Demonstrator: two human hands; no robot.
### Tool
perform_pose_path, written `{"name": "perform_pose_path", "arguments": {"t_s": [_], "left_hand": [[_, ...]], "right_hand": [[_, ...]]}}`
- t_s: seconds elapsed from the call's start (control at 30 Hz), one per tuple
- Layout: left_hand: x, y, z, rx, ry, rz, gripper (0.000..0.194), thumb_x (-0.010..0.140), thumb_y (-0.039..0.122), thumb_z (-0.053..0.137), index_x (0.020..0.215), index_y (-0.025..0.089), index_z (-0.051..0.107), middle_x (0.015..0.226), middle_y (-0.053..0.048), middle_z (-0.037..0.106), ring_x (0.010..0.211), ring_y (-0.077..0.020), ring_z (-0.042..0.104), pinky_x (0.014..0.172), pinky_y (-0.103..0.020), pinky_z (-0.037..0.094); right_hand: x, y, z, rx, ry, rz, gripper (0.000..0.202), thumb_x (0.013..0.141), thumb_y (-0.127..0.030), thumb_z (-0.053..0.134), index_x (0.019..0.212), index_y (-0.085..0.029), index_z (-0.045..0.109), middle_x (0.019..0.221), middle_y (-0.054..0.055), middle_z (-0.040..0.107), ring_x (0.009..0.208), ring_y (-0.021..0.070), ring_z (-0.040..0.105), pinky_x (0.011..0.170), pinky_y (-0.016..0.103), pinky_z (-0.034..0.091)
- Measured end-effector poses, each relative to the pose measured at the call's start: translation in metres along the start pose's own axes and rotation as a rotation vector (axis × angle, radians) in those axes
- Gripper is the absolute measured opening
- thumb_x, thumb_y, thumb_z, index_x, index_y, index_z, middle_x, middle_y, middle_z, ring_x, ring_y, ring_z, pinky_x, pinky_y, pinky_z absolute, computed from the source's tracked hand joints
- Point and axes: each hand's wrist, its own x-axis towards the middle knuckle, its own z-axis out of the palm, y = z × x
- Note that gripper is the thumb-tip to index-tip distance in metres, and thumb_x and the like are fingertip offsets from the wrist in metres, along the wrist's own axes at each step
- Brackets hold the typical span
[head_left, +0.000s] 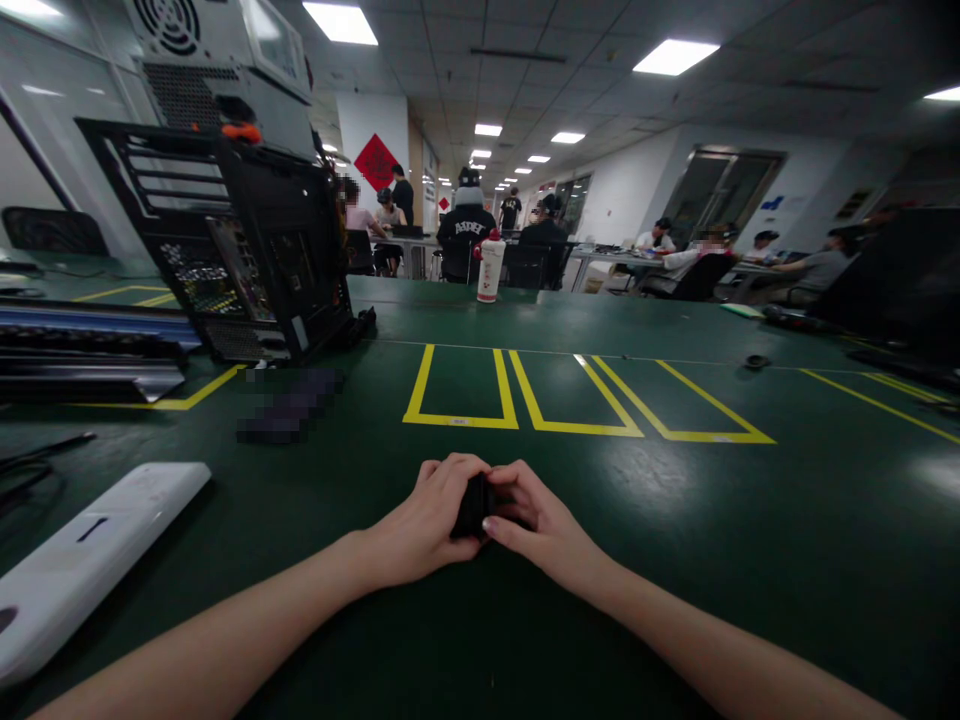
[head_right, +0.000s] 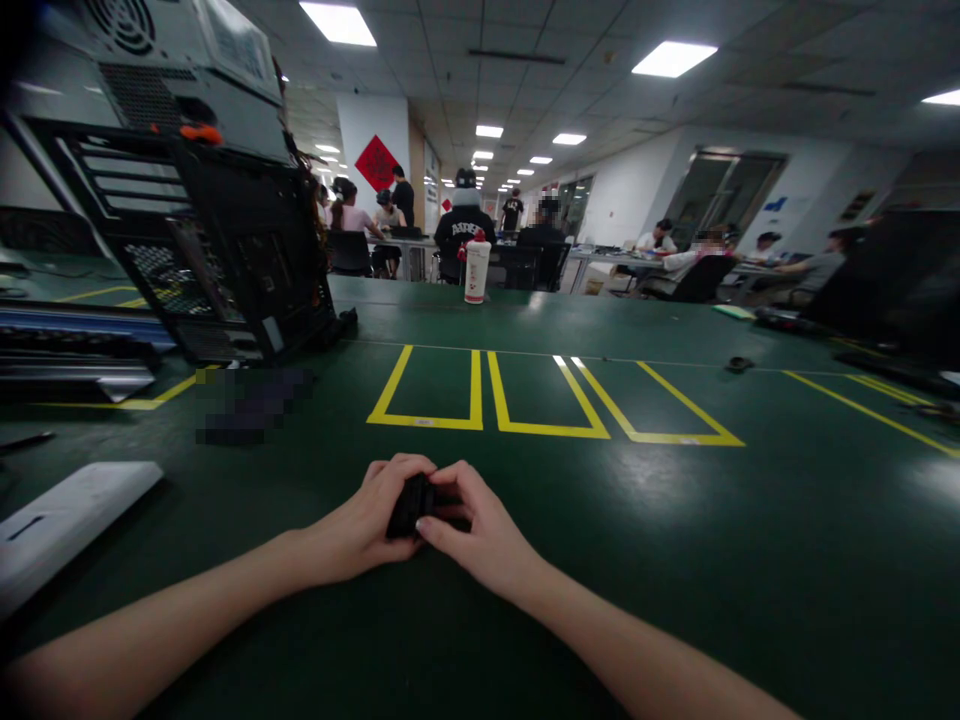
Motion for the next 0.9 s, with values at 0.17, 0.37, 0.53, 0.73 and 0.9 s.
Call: {"name": "perform_pose_path", "arguments": {"t_s": [0.17, 0.37, 0.53, 0.73, 0.9], "left_hand": [[0.0, 0.003, -0.002, -0.004, 0.002, -0.016, 0.059, 0.072, 0.014, 0.063, 0.12, 0.025, 0.03, 0.116, -0.006, 0.043, 0.104, -0.0227, 0.044, 0.089, -0.039, 0.035], [0.001, 0.008, -0.007, -0.009, -0.044, -0.036, 0.056, 0.075, 0.016, 0.061, 0.12, 0.025, 0.03, 0.116, -0.007, 0.043, 0.102, -0.0232, 0.045, 0.088, -0.04, 0.037], [0.0, 0.001, 0.0, -0.008, 0.005, -0.031, 0.058, 0.072, 0.016, 0.063, 0.119, 0.025, 0.03, 0.116, -0.006, 0.043, 0.102, -0.0232, 0.044, 0.088, -0.04, 0.037], [0.0, -0.002, 0.003, -0.007, 0.015, -0.04, 0.061, 0.069, 0.011, 0.063, 0.119, 0.025, 0.031, 0.114, -0.005, 0.044, 0.1, -0.0224, 0.044, 0.087, -0.039, 0.036], [0.001, 0.002, 0.001, -0.002, 0.031, -0.03, 0.056, 0.071, 0.014, 0.062, 0.118, 0.024, 0.032, 0.113, -0.006, 0.044, 0.101, -0.0236, 0.044, 0.087, -0.04, 0.036]], "right_hand": [[0.0, 0.0, 0.001, 0.033, 0.031, 0.052, 0.015, 0.083, -0.026, 0.051, 0.097, -0.022, 0.047, 0.095, 0.001, 0.054, 0.092, 0.0161, 0.055, 0.078, 0.032, 0.048], [0.0, -0.001, 0.001, -0.011, 0.085, 0.089, 0.029, 0.081, -0.024, 0.055, 0.107, -0.022, 0.043, 0.105, 0.003, 0.052, 0.1, 0.0169, 0.053, 0.087, 0.035, 0.046], [0.001, 0.0, -0.002, 0.007, 0.002, 0.067, 0.023, 0.081, -0.022, 0.054, 0.103, -0.02, 0.047, 0.103, 0.004, 0.053, 0.1, 0.0169, 0.054, 0.088, 0.036, 0.045], [-0.002, 0.004, -0.001, 0.019, -0.016, -0.022, 0.028, 0.076, -0.017, 0.061, 0.099, -0.023, 0.047, 0.103, 0.001, 0.05, 0.102, 0.0164, 0.052, 0.089, 0.034, 0.044], [0.0, 0.002, -0.001, 0.054, 0.013, 0.047, 0.022, 0.079, -0.021, 0.056, 0.098, -0.022, 0.045, 0.098, 0.002, 0.053, 0.096, 0.0162, 0.055, 0.081, 0.033, 0.048]]}}
